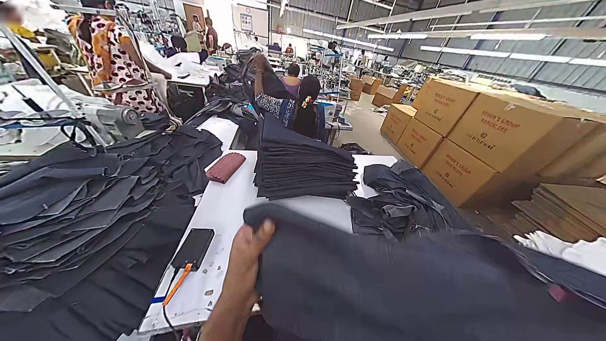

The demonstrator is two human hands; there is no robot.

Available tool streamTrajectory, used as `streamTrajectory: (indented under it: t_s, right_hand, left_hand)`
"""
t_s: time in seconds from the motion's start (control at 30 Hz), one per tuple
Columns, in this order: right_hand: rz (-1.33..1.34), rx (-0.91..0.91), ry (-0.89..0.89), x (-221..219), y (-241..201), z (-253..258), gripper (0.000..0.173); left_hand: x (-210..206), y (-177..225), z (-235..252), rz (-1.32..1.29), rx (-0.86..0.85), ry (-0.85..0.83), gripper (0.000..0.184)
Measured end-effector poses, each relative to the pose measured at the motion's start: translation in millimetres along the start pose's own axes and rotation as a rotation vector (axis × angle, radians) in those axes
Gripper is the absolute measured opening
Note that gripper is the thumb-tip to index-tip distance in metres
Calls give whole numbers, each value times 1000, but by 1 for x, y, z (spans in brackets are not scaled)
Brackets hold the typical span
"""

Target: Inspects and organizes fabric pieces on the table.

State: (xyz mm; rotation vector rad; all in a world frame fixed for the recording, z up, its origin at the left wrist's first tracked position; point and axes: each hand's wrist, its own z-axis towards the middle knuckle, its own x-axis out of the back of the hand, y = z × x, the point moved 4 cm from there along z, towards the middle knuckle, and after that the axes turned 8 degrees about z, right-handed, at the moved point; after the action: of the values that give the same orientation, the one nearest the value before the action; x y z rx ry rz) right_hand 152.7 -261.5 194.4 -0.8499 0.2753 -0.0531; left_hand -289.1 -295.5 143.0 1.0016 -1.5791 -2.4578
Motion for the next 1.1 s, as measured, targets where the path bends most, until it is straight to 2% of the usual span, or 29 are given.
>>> streamTrajectory:
  t_s: [0.03, 0.07, 0.1, 0.13, 0.17, 0.2, 0.27, 0.3, 0.33, 0.37, 0.4, 0.43, 0.47, 0.5, 0.53, 0.6, 0.67, 0.73, 0.8, 0.87, 0.97, 1.03, 1.1]
  right_hand:
    - [121, -105, 24, -19, 18, 11, 31]
    - [162, -259, 79, -38, 39, 19, 28]
    - [193, -440, 79, -46, 69, 23, 29]
    - [178, -603, 1, -43, 101, 17, 35]
    - [104, -726, -113, -36, 130, 2, 42]
    - [17, -817, -338, -27, 151, -20, 36]
    - [-151, -970, -721, -11, 183, -60, 6]
    - [-205, -1037, -800, -7, 190, -72, 6]
    - [-232, -1042, -804, -4, 189, -74, 7]
    - [-218, -987, -730, -6, 181, -67, 8]
    - [-151, -913, -610, -10, 170, -55, 12]
    - [-53, -841, -484, -13, 159, -44, 25]
    - [46, -792, -418, -18, 150, -35, 48]
    - [95, -763, -402, -26, 144, -26, 60]
    - [86, -731, -419, -36, 138, -17, 60]
    - [29, -651, -405, -54, 120, 2, 33]
    - [2, -582, -399, -67, 102, 27, 21]
    - [-130, -547, -515, -78, 104, 53, 37]
    - [-239, -535, -513, -86, 120, 80, 50]
    - [-236, -520, -413, -94, 117, 103, 51]
    - [-84, -406, -360, -98, 78, 125, 45]
    - [-46, -324, -338, -86, 53, 127, 41]
    - [-102, -247, -350, -64, 38, 119, 40]
  left_hand:
    - [6, -3, 16, 30, 80, 9, 17]
    - [18, -10, 31, 72, 149, 40, 26]
    - [37, -20, 40, 114, 194, 75, 35]
    - [62, -30, 38, 185, 231, 50, 39]
    - [93, -40, 24, 284, 293, -76, 45]
    - [124, -58, 6, 385, 411, -149, 49]
    - [176, -87, -41, 539, 635, -388, 58]
    - [192, -93, -60, 589, 715, -496, 53]
    - [199, -89, -70, 625, 744, -530, 46]
    - [202, -76, -72, 626, 698, -493, 40]
    - [203, -61, -69, 564, 581, -430, 34]
    - [205, -48, -63, 436, 450, -409, 31]
    - [202, -36, -55, 336, 339, -421, 34]
    - [197, -26, -47, 305, 258, -404, 36]
    - [192, -15, -37, 339, 197, -370, 34]
    - [184, 10, -18, 406, 77, -288, 29]
    - [180, 33, 3, 426, 14, -234, 37]
    - [179, 39, 37, 537, 66, -234, 45]
    - [175, 32, 80, 677, 131, -177, 37]
    - [170, 28, 115, 690, 81, -45, 35]
    - [143, 61, 140, 586, -80, 125, 30]
    - [134, 82, 137, 523, -143, 151, 29]
    - [134, 88, 123, 535, -145, 106, 30]
